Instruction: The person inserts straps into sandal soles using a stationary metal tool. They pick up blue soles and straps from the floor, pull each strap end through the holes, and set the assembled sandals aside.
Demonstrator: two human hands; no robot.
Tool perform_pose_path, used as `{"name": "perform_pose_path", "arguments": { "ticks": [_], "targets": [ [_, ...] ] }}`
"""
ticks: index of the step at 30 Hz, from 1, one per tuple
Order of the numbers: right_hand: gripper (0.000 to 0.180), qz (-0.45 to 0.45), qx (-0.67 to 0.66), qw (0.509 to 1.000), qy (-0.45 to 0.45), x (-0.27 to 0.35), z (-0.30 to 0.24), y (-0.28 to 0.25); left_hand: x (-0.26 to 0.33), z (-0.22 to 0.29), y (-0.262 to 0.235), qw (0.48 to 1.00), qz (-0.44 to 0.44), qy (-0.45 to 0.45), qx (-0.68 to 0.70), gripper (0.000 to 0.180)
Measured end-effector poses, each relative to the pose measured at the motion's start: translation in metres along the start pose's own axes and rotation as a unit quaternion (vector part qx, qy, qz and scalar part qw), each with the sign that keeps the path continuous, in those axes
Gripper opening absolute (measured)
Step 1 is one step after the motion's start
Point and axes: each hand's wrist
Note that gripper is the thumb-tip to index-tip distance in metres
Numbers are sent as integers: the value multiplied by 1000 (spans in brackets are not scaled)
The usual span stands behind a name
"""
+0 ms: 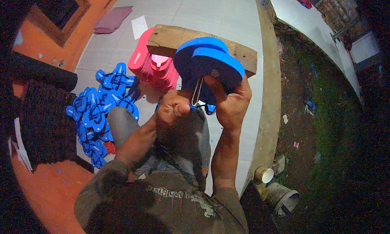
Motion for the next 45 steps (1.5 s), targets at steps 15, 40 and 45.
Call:
{"name": "perform_pose_path", "arguments": {
  "ticks": [15, 40, 45],
  "targets": [
    [29, 22, 4, 1000, -6, 1, -4, 2, -7, 19, 23, 931, 103, -216, 275, 35],
    [39, -40, 235, 963, 123, 117, 4, -35, 60, 54, 23, 956, 132, -177, -192, 48],
    [21, 105, -79, 983, 128, 58, -2, 10, 22, 24, 8, 890, 222, 71, -393, 17]
  ]
}}
Point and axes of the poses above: each hand's wrist, its own x-axis away from the middle knuckle, its own y-axis out of the palm, z = x × y, and after that the axes turned 7 degrees about z, right-handed
